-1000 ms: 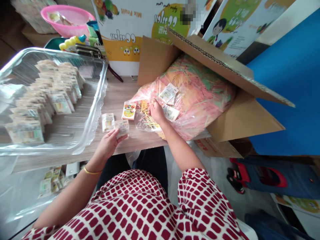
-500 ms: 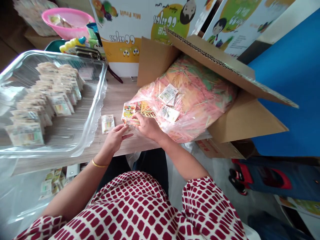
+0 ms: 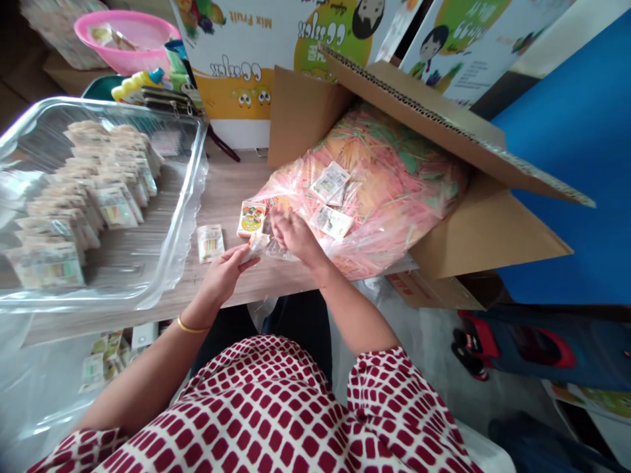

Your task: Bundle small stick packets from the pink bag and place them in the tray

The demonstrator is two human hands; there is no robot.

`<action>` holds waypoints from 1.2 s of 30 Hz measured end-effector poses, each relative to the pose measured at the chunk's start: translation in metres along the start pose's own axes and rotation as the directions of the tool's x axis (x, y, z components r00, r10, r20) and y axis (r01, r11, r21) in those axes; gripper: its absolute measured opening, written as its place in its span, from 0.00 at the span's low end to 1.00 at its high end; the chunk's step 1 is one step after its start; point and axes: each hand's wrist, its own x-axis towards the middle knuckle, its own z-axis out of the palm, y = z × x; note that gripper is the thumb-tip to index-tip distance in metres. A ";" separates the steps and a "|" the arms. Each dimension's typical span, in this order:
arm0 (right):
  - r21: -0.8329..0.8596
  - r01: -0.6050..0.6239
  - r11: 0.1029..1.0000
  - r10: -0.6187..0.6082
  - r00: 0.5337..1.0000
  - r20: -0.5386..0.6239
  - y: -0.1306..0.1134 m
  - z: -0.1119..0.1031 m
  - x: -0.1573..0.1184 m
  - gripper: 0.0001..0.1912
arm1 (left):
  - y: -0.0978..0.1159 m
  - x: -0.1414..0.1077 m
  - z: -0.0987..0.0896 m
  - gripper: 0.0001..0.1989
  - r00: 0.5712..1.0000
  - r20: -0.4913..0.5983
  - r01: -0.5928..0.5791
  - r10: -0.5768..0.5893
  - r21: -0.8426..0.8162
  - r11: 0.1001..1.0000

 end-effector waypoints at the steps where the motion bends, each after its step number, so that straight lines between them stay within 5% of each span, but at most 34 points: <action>1: 0.155 0.007 0.988 0.005 0.997 -0.076 -0.004 0.002 0.004 0.29 | 0.001 -0.001 0.001 0.19 1.000 0.008 0.000 0.000 0.005 1.000; 4: 0.376 0.100 0.921 0.003 0.964 -0.264 -0.016 0.012 0.015 0.32 | 0.001 -0.003 0.003 0.19 0.999 0.036 0.003 -0.004 0.012 1.000; 8: 0.336 0.197 0.921 -0.057 0.921 -0.385 -0.017 0.031 0.020 0.33 | 0.000 -0.005 0.005 0.18 0.997 0.071 0.002 -0.003 0.015 1.000; 15: 0.096 0.160 0.982 -0.119 0.934 -0.338 0.004 0.043 0.008 0.36 | -0.001 -0.004 0.005 0.18 0.997 0.074 0.012 -0.014 0.023 1.000; 23: 0.100 0.254 0.962 -0.213 0.926 -0.311 0.010 0.042 0.003 0.29 | -0.003 0.001 0.005 0.17 0.993 0.112 0.037 -0.032 -0.037 0.999; 32: -0.053 0.025 0.998 -0.035 0.980 -0.196 0.013 0.030 -0.001 0.21 | 0.005 0.009 0.017 0.17 0.993 0.069 0.104 -0.097 -0.115 0.988; 36: -0.001 -0.002 1.000 0.002 0.992 -0.124 0.020 0.015 0.007 0.25 | 0.008 0.019 0.025 0.14 0.986 0.040 0.166 -0.161 -0.159 0.973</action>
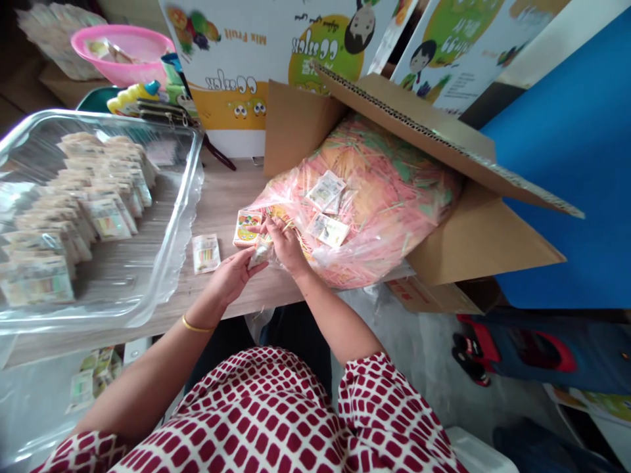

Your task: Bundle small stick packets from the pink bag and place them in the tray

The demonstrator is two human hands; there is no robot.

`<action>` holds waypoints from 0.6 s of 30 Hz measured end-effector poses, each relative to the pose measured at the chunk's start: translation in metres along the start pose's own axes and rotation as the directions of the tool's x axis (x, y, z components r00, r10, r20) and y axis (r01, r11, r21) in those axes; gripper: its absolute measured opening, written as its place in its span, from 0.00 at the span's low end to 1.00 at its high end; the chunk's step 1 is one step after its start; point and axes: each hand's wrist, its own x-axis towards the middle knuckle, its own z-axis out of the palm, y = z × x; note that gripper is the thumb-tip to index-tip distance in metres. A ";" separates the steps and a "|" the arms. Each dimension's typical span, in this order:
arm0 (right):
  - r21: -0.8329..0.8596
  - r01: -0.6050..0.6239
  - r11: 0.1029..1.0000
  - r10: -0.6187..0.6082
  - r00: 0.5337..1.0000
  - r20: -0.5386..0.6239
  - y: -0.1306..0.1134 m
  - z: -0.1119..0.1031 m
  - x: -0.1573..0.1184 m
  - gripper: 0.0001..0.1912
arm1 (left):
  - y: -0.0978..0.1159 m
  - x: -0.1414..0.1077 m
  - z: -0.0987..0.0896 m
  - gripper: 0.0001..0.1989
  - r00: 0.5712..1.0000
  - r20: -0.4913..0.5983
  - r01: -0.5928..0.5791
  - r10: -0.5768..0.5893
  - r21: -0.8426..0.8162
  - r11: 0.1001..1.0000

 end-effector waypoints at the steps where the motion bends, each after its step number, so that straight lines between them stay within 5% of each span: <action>1: 0.020 -0.003 1.000 0.002 0.999 0.037 0.002 -0.004 0.003 0.27 | 0.001 0.003 0.002 0.13 1.000 -0.008 0.008 -0.008 -0.006 1.000; 11: 0.118 -0.065 0.991 0.038 0.974 0.222 0.003 -0.030 0.016 0.32 | 0.004 0.014 0.005 0.14 0.999 -0.004 0.039 -0.039 0.020 0.999; 15: -0.045 0.034 0.998 -0.025 0.980 0.198 -0.004 -0.033 0.014 0.27 | 0.003 0.011 0.003 0.16 0.997 0.079 0.019 -0.021 0.019 1.000; 18: 0.039 -0.035 0.999 0.027 0.982 0.185 -0.002 -0.029 0.016 0.29 | 0.002 0.009 0.002 0.16 0.986 0.167 0.006 -0.009 0.019 1.000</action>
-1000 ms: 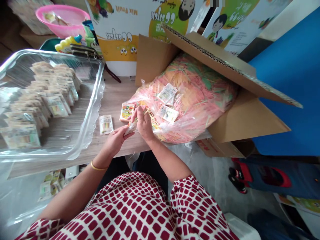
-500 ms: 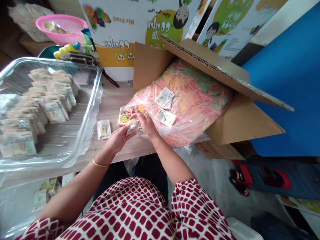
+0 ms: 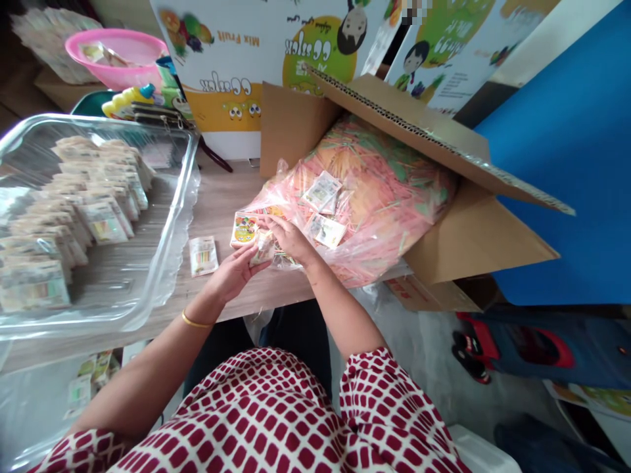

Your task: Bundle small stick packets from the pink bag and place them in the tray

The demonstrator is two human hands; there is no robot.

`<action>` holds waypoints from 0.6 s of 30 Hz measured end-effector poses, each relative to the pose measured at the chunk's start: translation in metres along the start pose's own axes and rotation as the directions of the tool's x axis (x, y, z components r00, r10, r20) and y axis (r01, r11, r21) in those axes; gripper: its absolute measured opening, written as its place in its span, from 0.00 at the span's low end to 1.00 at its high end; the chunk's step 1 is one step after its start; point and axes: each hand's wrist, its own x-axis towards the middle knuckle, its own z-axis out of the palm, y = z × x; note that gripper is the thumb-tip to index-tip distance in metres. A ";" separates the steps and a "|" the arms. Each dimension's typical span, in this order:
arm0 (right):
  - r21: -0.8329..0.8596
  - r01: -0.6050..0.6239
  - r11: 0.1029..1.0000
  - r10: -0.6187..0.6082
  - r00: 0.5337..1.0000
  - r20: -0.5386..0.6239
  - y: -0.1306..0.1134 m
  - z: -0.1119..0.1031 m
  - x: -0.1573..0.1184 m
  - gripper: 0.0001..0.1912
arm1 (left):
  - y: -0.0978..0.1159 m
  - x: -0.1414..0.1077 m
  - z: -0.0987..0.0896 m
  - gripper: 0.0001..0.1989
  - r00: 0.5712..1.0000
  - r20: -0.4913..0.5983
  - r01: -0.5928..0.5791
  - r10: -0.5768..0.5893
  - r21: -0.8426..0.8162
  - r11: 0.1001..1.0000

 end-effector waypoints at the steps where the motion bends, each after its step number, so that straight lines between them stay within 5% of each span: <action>1: 0.052 -0.033 0.998 0.033 0.999 0.001 0.001 0.001 0.001 0.30 | 0.000 -0.001 0.000 0.15 1.000 0.018 0.001 -0.001 0.007 1.000; 4: 0.128 -0.091 0.988 0.089 0.996 0.021 0.003 -0.001 0.003 0.33 | 0.000 -0.003 0.000 0.14 0.999 0.031 0.021 -0.022 0.008 1.000; 10: -0.077 0.006 0.997 -0.004 1.000 0.030 -0.014 -0.006 -0.001 0.29 | 0.003 -0.008 0.000 0.14 0.999 0.040 0.012 -0.011 -0.015 1.000; 13: -0.051 -0.017 0.999 0.023 0.993 0.114 -0.019 -0.001 -0.003 0.26 | 0.003 -0.009 0.001 0.14 0.999 0.050 -0.007 0.007 -0.001 1.000; 18: 0.042 -0.089 0.995 0.086 0.994 0.072 -0.015 0.004 -0.002 0.18 | 0.003 -0.011 0.002 0.16 0.997 0.076 0.006 -0.011 0.074 0.997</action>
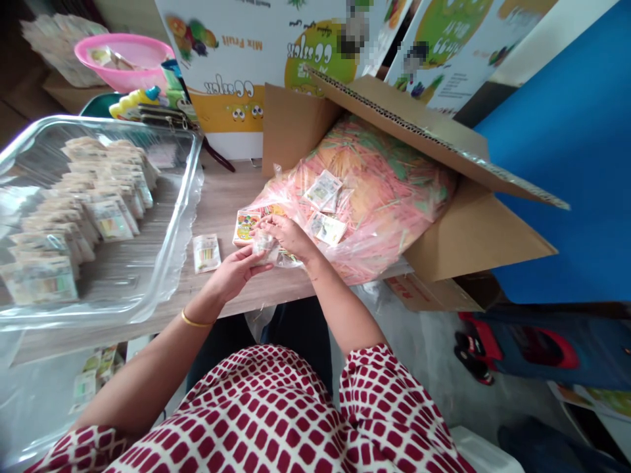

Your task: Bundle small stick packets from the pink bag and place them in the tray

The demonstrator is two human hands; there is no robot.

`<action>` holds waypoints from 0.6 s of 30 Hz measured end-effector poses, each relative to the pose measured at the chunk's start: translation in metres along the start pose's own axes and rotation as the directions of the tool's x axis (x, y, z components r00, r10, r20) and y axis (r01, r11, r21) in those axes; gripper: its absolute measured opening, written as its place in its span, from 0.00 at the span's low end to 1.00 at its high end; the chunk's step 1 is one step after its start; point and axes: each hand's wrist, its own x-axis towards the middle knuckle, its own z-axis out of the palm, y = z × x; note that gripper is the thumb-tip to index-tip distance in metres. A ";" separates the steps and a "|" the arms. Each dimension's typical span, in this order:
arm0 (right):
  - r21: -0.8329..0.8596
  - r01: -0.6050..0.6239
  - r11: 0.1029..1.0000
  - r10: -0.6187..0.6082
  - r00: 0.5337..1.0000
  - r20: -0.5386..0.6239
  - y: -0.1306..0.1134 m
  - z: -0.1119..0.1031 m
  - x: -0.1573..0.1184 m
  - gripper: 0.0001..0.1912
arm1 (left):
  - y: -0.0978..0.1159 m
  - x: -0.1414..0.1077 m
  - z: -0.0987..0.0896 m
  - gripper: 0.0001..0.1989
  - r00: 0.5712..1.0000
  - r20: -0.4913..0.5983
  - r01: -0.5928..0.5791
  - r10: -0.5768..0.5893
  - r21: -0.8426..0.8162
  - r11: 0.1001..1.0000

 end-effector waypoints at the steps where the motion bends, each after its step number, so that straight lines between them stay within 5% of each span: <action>1: 0.007 0.020 1.000 -0.020 1.000 0.001 0.000 0.000 0.000 0.17 | 0.000 0.000 0.000 0.16 1.000 -0.016 0.000 0.000 -0.007 1.000; 6: -0.159 0.099 0.982 -0.084 0.992 0.098 0.002 0.002 -0.002 0.17 | -0.003 -0.003 -0.001 0.16 1.000 0.018 -0.004 0.005 -0.035 0.999; 10: -0.140 0.146 0.979 -0.167 0.974 -0.150 0.008 -0.005 0.004 0.22 | -0.004 -0.006 -0.003 0.17 0.999 0.033 0.027 -0.028 0.008 1.000; 13: -0.340 0.202 0.919 -0.324 0.876 -0.357 0.008 -0.016 0.006 0.22 | -0.002 -0.008 -0.006 0.19 0.999 0.027 0.030 -0.029 -0.025 0.999; 15: -0.508 0.202 0.837 -0.419 0.834 -0.360 0.004 -0.020 0.003 0.24 | 0.000 -0.011 -0.009 0.19 0.999 0.038 0.012 -0.011 -0.044 0.999; 18: -0.515 0.213 0.830 -0.347 0.921 -0.178 -0.003 -0.015 -0.009 0.27 | 0.001 -0.014 -0.013 0.20 0.997 0.074 -0.001 0.004 -0.042 0.999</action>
